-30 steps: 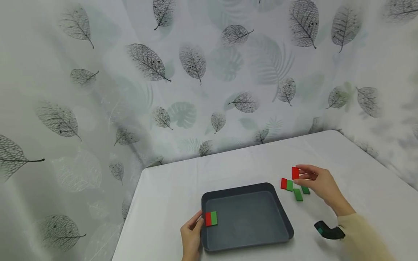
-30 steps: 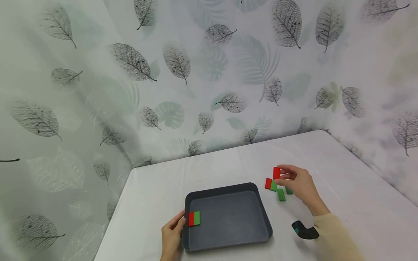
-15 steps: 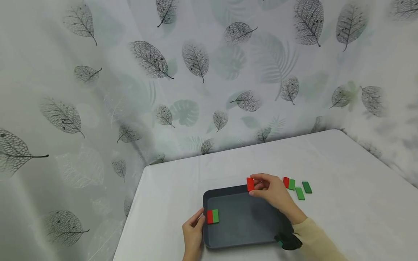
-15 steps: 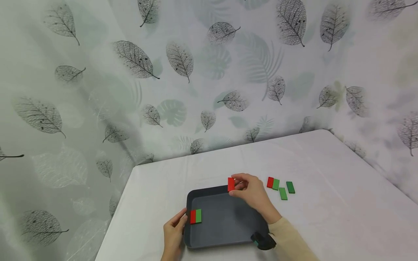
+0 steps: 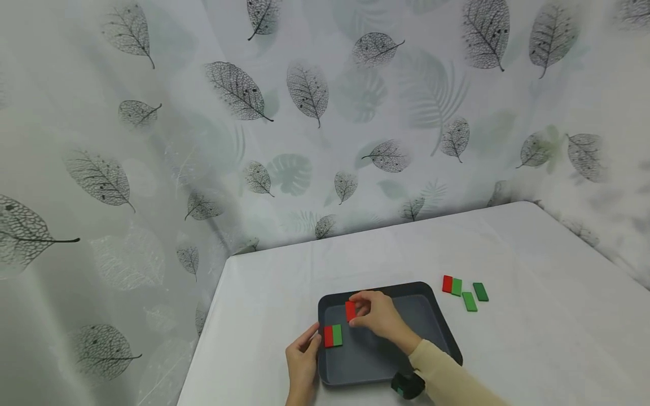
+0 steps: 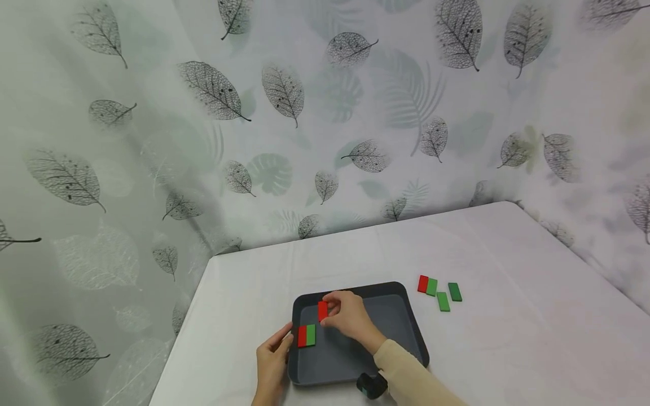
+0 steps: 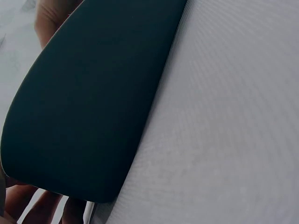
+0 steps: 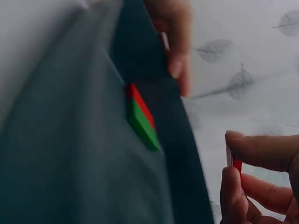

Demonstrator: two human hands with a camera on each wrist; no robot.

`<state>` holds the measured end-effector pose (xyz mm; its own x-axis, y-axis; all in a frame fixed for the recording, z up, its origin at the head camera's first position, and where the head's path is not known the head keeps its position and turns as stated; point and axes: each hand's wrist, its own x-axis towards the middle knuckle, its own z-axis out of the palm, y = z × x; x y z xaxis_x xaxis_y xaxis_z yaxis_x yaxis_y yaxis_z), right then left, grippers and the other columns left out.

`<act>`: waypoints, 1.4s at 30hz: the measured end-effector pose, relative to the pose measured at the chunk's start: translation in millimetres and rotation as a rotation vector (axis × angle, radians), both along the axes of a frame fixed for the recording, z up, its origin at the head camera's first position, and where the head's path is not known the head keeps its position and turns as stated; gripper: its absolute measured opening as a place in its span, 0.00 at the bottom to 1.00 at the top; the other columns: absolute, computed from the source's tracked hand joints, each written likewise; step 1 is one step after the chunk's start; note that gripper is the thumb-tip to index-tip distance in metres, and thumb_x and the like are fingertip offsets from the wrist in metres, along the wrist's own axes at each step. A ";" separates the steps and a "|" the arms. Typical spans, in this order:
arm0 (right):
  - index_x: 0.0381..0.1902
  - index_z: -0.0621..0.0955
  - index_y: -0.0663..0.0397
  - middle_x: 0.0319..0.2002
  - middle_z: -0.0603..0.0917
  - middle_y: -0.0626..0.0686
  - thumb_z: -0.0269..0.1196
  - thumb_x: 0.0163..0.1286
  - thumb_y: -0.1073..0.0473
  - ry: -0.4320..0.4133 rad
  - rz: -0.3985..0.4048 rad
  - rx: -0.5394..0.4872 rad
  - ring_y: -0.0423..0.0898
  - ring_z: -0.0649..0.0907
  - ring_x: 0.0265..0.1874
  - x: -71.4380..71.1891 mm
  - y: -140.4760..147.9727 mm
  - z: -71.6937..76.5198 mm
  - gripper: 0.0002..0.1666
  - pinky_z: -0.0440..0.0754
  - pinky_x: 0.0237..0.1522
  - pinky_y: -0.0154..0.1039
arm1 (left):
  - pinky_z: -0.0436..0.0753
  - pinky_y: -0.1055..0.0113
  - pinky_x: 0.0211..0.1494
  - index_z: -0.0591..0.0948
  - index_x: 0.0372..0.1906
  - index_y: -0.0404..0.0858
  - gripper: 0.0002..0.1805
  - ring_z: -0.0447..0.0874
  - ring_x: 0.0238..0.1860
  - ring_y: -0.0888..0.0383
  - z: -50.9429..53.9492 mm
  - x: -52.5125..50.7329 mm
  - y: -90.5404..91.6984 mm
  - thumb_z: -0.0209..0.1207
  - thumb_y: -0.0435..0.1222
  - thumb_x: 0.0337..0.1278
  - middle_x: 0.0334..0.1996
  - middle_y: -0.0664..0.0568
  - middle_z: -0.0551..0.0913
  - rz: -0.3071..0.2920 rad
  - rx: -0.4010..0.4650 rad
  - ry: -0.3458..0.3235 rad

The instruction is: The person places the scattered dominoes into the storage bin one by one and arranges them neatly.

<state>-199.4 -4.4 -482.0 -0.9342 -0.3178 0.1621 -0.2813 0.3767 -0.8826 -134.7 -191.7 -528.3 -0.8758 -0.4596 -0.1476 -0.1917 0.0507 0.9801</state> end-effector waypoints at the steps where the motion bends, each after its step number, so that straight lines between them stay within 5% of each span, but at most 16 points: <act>1: 0.46 0.84 0.64 0.32 0.85 0.52 0.77 0.45 0.67 -0.004 0.005 0.009 0.39 0.81 0.26 -0.2 -2.8 -4.1 0.27 0.79 0.29 0.30 | 0.83 0.74 0.45 0.83 0.54 0.34 0.17 0.82 0.52 0.54 0.0 0.2 0.1 0.60 0.30 0.59 0.56 0.38 0.82 -0.005 0.000 0.000; 14: 0.43 0.82 0.70 0.32 0.80 0.55 0.75 0.42 0.73 0.040 0.163 0.122 0.37 0.77 0.24 5.9 -17.6 -23.9 0.26 0.77 0.27 0.29 | 0.82 0.76 0.44 0.83 0.54 0.33 0.17 0.83 0.51 0.54 -0.6 -1.3 -1.5 0.60 0.29 0.60 0.57 0.38 0.81 -0.011 0.005 0.005; 42: 0.42 0.82 0.72 0.30 0.77 0.54 0.77 0.38 0.74 0.048 0.180 0.152 0.37 0.77 0.23 7.0 -18.8 -30.0 0.28 0.77 0.26 0.29 | 0.83 0.75 0.44 0.83 0.54 0.33 0.17 0.82 0.54 0.50 -0.5 0.1 0.1 0.59 0.29 0.60 0.56 0.38 0.82 -0.005 0.000 0.008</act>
